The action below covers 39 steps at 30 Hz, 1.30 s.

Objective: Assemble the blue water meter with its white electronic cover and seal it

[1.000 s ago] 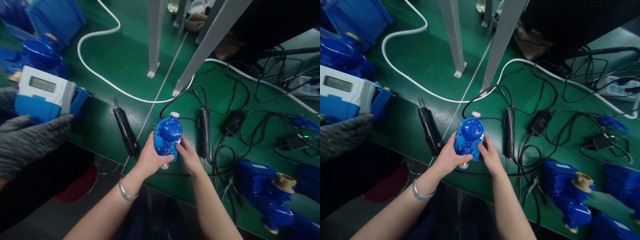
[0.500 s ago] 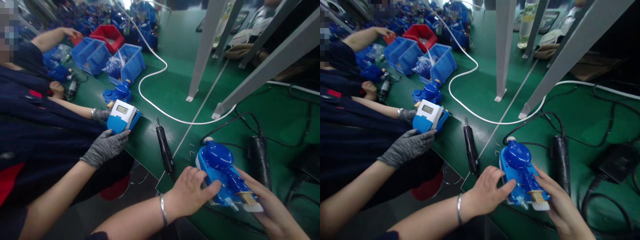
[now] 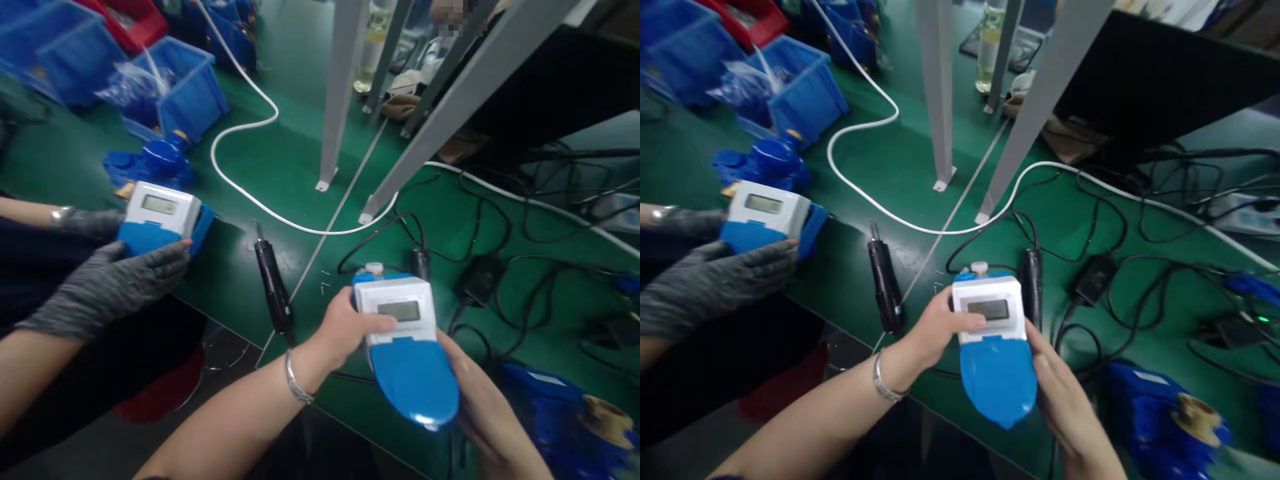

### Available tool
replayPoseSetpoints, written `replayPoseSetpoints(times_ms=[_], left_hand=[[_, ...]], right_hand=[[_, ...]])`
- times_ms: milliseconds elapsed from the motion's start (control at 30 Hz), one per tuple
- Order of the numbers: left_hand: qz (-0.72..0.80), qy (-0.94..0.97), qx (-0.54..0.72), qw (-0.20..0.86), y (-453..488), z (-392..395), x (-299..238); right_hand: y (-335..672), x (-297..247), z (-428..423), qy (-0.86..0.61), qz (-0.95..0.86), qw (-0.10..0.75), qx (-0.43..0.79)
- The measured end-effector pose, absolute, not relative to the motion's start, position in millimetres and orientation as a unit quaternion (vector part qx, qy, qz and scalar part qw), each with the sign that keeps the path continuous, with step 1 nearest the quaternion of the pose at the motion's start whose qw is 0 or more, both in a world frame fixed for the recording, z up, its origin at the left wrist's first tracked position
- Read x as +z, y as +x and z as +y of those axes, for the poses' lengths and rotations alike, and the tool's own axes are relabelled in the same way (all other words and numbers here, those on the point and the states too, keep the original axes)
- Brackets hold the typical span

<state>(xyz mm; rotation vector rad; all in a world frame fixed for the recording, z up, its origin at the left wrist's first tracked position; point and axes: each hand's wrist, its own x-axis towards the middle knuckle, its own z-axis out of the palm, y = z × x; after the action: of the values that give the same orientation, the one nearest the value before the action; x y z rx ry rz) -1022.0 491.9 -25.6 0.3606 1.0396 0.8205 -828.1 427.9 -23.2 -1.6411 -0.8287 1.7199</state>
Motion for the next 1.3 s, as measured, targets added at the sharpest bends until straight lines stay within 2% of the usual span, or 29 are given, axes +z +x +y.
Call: replayPoseSetpoints(times_ms=[133, 267, 367, 467, 567, 633, 800, 900, 967, 1100, 1200, 1300], left_hand=[[0.476, 0.124, 0.356, 0.794, -1011, 494, -59], [0.495, 0.117, 0.337, 0.792, -1007, 490, -71], [0.478, 0.139, 0.329, 0.803, -1006, 490, -68], [0.492, 0.163, 0.326, 0.791, -1009, 489, -70], [0.469, 0.150, 0.335, 0.803, -1017, 483, -82], [0.450, 0.142, 0.346, 0.811, -1023, 479, -91], [0.492, 0.208, 0.377, 0.757, -1026, 476, -103], [0.489, 0.277, 0.365, 0.742, -1024, 479, -105], [0.510, 0.364, 0.345, 0.699, -1025, 483, -103], [0.551, 0.528, 0.353, 0.541, -1028, 492, -97], [0.490, 0.592, 0.405, 0.495, -1028, 497, -94], [0.446, 0.652, 0.400, 0.465, -1023, 501, -94]], right_hand=[[-836, -34, 439, -0.638, -0.304, 0.311, 0.636], [-848, -30, 442, -0.685, -0.335, 0.247, 0.598], [-867, -21, 440, -0.750, -0.472, 0.166, 0.433], [-891, -21, 440, -0.746, -0.604, 0.103, 0.261], [-902, -24, 445, -0.753, -0.628, 0.085, 0.177], [-897, -22, 449, -0.752, -0.616, 0.113, 0.204], [-863, -2, 460, -0.735, -0.494, 0.165, 0.434], [-851, 5, 467, -0.712, -0.434, 0.204, 0.513], [-847, 5, 471, -0.693, -0.414, 0.238, 0.540], [-843, 3, 472, -0.678, -0.391, 0.275, 0.558], [-841, 0, 468, -0.674, -0.388, 0.287, 0.559], [-840, -1, 466, -0.669, -0.379, 0.293, 0.569]])
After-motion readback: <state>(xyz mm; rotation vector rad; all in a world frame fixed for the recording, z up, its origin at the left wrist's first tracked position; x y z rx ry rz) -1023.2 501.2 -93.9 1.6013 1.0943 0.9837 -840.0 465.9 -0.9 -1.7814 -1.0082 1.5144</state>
